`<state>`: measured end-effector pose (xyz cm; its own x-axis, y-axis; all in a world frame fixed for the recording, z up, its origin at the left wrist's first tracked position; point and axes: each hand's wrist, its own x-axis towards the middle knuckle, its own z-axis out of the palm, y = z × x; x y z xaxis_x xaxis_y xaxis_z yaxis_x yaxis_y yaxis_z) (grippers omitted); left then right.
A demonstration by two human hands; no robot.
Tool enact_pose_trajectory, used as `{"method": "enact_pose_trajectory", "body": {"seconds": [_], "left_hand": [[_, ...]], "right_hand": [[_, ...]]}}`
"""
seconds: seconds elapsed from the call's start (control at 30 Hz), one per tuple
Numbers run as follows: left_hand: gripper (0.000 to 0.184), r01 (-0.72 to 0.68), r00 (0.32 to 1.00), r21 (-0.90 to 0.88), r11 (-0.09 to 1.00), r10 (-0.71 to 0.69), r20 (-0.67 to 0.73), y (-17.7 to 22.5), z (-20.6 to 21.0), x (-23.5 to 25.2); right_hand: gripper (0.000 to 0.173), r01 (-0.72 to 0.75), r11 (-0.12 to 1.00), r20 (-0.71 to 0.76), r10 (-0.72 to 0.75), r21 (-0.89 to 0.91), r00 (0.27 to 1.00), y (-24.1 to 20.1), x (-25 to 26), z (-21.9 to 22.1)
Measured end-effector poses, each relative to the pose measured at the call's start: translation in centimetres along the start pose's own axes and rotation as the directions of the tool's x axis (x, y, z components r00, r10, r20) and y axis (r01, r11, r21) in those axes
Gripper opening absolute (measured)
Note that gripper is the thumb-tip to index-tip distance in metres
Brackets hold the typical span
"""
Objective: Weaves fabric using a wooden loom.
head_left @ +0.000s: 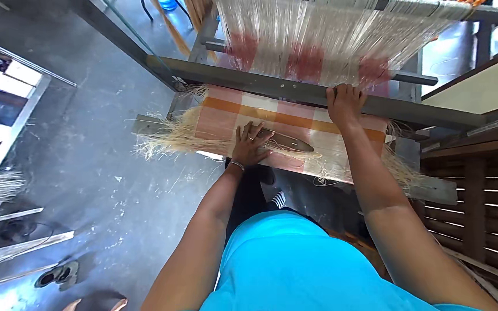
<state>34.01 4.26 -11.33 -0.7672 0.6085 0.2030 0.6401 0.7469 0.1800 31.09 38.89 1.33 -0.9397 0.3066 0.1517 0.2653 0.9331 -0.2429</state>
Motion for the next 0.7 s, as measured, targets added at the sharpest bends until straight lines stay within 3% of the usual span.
{"method": "enact_pose_trajectory", "body": {"seconds": [0.5,0.7], "left_hand": [[0.065,-0.026,0.998,-0.025,0.999,0.024,-0.065,-0.1,0.4,0.0],[0.063,-0.013,0.999,-0.040,0.999,0.011,-0.052,0.1,0.2,-0.1]], "right_hand": [[0.062,0.022,1.000,-0.106,-0.022,0.003,0.994,0.6,0.9,0.7],[0.068,0.022,0.999,-0.028,-0.021,0.035,0.999,1.1,5.1,0.3]]}}
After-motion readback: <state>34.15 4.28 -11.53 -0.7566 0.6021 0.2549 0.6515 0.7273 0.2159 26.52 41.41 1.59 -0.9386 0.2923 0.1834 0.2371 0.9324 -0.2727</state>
